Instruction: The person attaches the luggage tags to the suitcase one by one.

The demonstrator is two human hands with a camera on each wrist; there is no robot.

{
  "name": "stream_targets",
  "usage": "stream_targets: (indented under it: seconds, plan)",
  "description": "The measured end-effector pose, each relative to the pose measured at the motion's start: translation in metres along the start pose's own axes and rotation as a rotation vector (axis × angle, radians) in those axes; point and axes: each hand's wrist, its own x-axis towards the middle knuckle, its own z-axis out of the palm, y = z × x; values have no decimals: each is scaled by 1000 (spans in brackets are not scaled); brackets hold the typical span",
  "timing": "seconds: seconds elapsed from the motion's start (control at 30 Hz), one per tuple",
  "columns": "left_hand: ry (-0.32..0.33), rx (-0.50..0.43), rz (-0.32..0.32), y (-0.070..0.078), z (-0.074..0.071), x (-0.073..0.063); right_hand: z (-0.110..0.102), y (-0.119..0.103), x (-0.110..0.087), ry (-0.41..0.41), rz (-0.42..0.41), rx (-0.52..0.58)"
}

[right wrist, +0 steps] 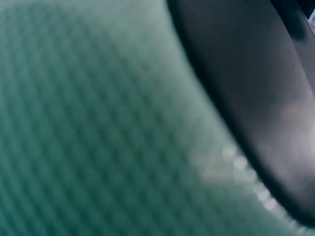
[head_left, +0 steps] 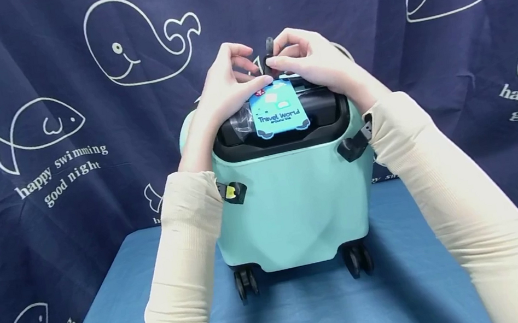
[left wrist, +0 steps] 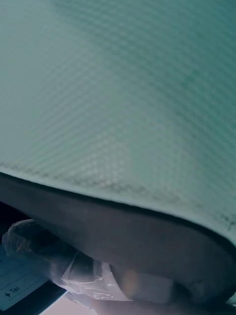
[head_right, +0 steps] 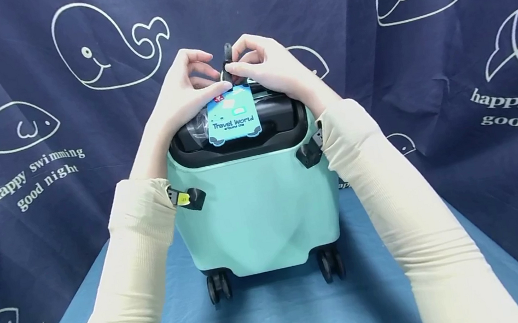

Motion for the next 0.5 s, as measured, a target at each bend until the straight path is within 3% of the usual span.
stream_targets:
  seconds: [0.17,0.33,0.5]
  plan:
    - [101,23,114,5,2,-8,0,1,-1,15,-27,0]
    - [216,49,281,6,5,-24,0,2,-1,19,-34,5]
    - [197,41,501,1,4,-44,-2,-1,-1,22,-30,-1]
